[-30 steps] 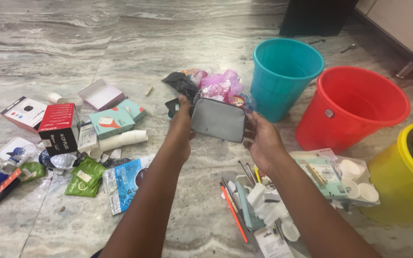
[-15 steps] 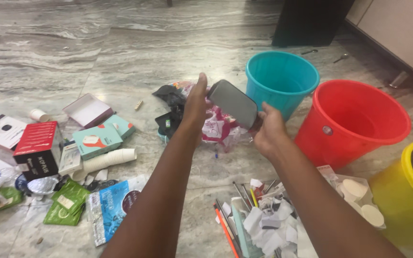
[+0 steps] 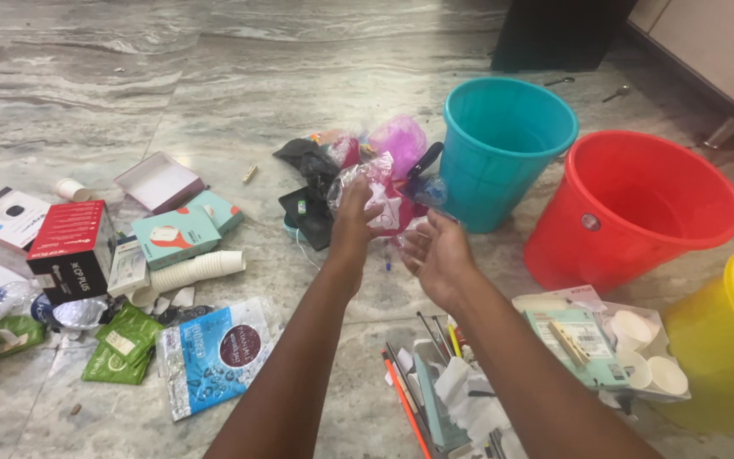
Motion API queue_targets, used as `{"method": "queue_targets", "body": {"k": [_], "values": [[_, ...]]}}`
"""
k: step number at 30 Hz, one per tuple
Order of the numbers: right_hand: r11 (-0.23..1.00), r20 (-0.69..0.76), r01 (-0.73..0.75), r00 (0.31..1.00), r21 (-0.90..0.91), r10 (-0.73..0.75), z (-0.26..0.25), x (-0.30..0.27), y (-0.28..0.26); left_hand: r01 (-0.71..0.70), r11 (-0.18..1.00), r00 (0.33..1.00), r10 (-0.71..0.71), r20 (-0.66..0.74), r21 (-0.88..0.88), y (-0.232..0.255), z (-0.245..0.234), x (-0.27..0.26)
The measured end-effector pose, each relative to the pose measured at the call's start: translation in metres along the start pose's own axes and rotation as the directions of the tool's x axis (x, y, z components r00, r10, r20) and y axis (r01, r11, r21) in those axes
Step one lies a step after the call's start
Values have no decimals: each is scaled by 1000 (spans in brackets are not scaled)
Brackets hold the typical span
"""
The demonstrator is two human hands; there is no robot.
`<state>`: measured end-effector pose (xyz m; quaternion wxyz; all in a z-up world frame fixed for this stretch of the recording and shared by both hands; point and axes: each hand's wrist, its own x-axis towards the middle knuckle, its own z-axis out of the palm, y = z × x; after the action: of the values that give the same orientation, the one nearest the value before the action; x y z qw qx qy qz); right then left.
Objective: The person sits on the floor and sorts various household items, including plastic cups, packets, and small containers, into piles. They pick up items, inspect them, and place them into different groups or buckets.
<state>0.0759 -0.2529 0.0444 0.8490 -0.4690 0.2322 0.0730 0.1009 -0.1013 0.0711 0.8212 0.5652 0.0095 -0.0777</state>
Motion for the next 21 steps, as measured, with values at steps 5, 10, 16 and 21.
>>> {"method": "queue_targets", "body": {"k": [5,10,16,21], "values": [[1000,53,-20,998,-9,20,21,-37,29,-18,1000,999,19,-49,19,-9,-25,-20],[999,130,-38,991,2,37,39,-78,54,-35,993,998,41,-47,117,-8,-60,-60],[999,177,-31,984,-10,32,42,-107,79,-9,988,992,28,-121,155,-7,-105,-112],[996,253,24,967,-90,0,45,-121,100,12,981,986,20,-165,192,-7,-128,-132]]}}
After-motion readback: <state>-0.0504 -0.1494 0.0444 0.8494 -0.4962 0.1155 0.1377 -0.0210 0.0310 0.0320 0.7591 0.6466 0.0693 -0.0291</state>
